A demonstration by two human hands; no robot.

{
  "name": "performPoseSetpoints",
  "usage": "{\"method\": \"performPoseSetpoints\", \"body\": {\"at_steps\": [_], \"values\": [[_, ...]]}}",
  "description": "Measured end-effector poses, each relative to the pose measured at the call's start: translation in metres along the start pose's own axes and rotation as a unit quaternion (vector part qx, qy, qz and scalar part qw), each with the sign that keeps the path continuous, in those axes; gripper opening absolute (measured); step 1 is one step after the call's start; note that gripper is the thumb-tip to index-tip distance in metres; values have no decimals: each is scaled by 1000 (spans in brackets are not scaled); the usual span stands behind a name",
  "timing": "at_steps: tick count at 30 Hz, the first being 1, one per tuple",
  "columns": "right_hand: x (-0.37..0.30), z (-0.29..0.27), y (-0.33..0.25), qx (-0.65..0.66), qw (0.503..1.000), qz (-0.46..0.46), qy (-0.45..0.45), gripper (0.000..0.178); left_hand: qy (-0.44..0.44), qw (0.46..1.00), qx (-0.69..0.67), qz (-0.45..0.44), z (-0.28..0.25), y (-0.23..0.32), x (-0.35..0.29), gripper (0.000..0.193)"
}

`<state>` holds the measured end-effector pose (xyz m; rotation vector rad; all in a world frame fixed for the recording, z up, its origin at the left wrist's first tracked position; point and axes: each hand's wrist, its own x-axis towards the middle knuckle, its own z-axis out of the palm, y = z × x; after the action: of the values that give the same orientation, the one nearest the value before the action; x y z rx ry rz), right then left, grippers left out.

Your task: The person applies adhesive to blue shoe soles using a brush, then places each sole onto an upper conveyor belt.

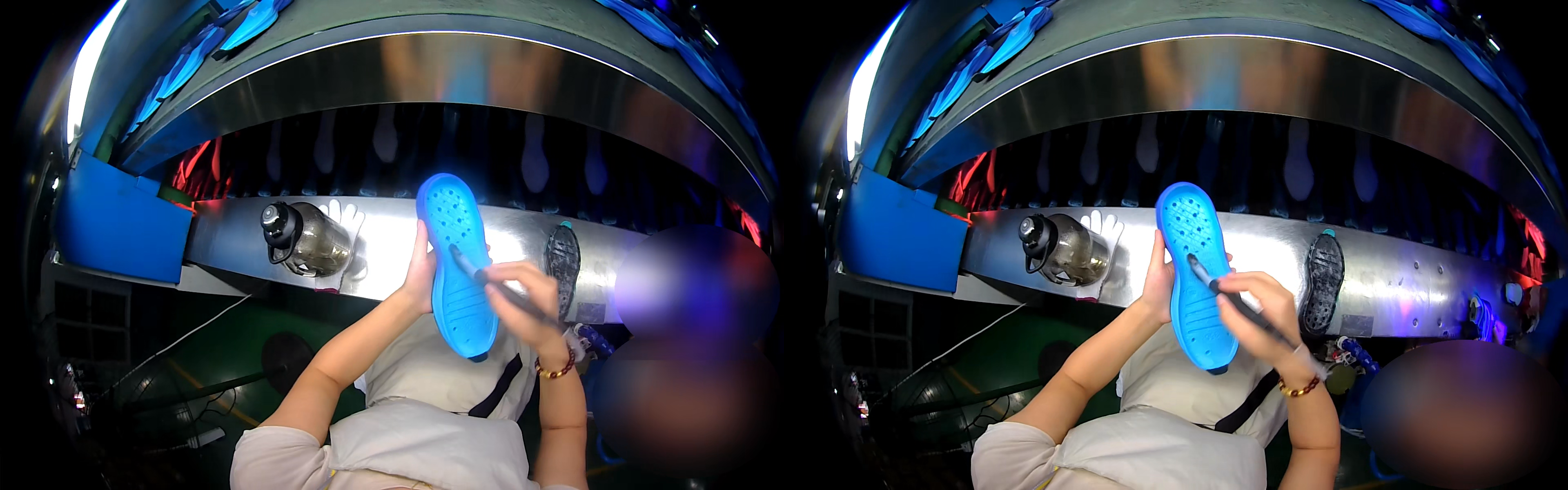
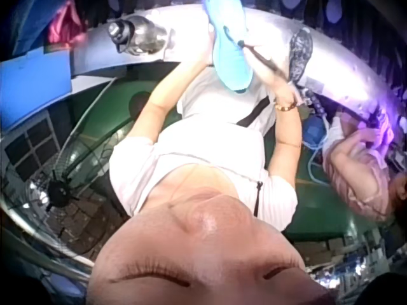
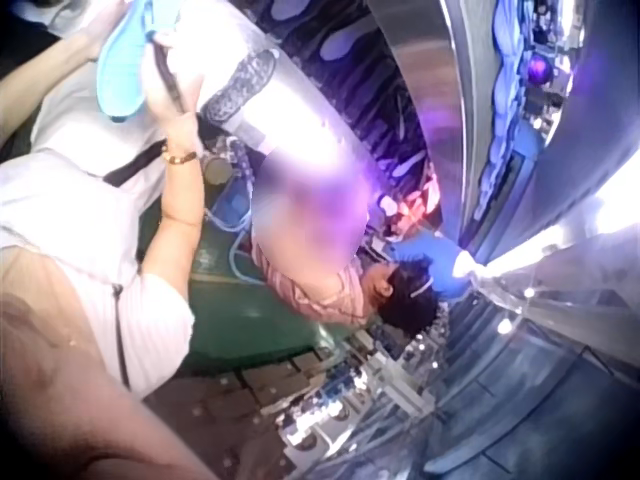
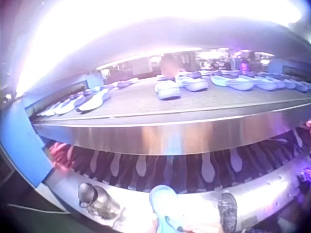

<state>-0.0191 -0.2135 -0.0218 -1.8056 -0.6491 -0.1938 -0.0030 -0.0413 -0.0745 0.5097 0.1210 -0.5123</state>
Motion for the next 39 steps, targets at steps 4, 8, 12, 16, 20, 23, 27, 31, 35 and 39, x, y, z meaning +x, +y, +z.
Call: {"method": "performPoseSetpoints", "body": {"at_steps": [4,8,12,16,20,23,27,31,35,39], "values": [[-20,13,-26,-93,982,-131,-104,16,8,998,12,64,3,23,-2,87],[-5,-13,-43,1,980,-102,-171,15,17,996,3,82,15,29,-17,87],[17,-14,-36,7,996,-81,-32,17,-20,995,-50,79,39,23,-14,85],[7,-10,-57,58,979,-118,-155,18,-49,991,-16,121,42,36,-12,83],[2,-26,-34,33,998,-52,-30,19,-17,990,-30,134,47,43,-20,84],[0,-20,-37,18,987,-67,-144,17,-5,991,-25,129,44,50,-14,85],[-7,-29,-20,230,957,-25,-175,20,-21,991,4,129,45,60,-20,85],[-13,-18,-13,306,947,77,-64,19,-49,987,-4,156,58,65,-20,82],[-14,1,-22,352,932,86,26,18,2,977,39,208,63,25,-33,75],[-13,6,-44,146,989,11,19,22,-58,972,59,220,64,25,-38,55]]}}
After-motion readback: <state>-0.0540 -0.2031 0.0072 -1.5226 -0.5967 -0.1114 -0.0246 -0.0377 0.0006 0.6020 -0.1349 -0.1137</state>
